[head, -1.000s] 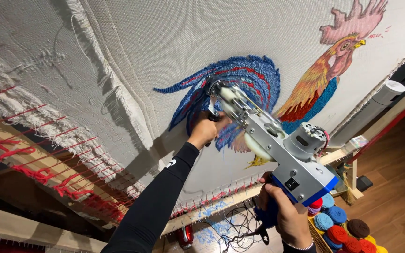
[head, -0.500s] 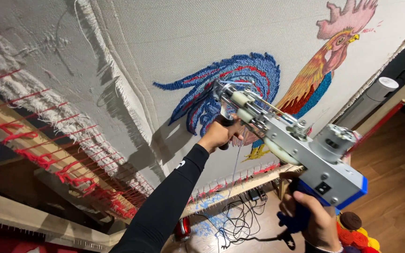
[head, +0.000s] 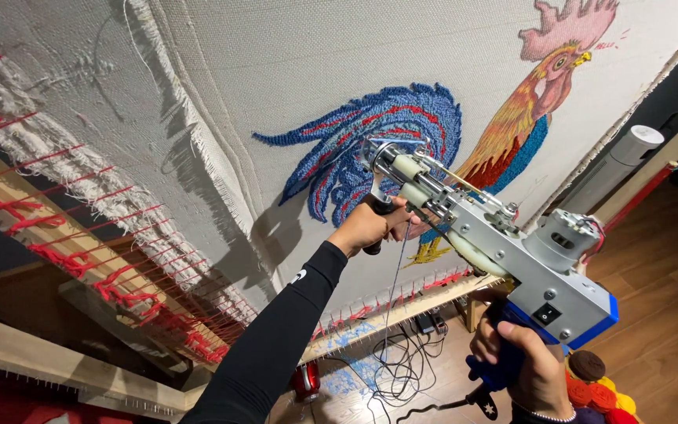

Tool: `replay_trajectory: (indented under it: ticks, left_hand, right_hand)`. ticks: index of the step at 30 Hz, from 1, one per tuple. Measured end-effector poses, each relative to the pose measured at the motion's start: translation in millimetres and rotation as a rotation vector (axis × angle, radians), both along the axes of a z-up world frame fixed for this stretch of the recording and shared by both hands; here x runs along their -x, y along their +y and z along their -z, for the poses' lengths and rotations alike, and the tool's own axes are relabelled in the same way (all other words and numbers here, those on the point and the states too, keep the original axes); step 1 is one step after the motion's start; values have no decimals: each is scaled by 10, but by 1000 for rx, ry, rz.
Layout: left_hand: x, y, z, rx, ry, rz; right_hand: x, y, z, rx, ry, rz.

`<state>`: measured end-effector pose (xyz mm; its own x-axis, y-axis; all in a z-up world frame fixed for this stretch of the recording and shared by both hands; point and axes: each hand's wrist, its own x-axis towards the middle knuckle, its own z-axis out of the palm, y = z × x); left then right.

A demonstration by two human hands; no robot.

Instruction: Tufting a rug with a rooster design using a tufting gun.

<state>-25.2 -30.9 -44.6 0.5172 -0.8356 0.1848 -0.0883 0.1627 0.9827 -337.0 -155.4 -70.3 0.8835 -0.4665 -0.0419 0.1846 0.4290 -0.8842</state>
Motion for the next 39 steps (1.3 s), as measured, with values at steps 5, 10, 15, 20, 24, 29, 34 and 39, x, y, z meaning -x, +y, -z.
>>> replay_trajectory:
  ticks: [5, 10, 15, 20, 24, 29, 34, 39]
  left_hand:
    - [-93, 9, 149, -113, 32, -63]
    - [-106, 50, 114, -126, 7, -84]
    - [-81, 109, 16, -183, -31, -117]
    - [-49, 147, -37, -192, -51, -115]
    - [-94, 139, -18, -190, -37, -116]
    - [-206, 152, -39, -180, 0, -130]
    - [-435, 164, 4, -190, 34, -190]
    - [-613, 204, -18, -207, 29, -221]
  right_hand:
    - [-109, 167, -235, -14, 26, 56]
    - [-136, 86, -116, -18, 38, 44]
    - [-163, 53, -55, -20, 20, 3]
    - [-165, 36, -29, -23, 16, -9]
    - [-219, 212, -296, -38, 33, 39]
    - [-363, 395, -508, -12, 36, 58]
    - [-586, 593, -617, -42, 46, 49]
    - [-751, 753, -617, -63, 58, 72]
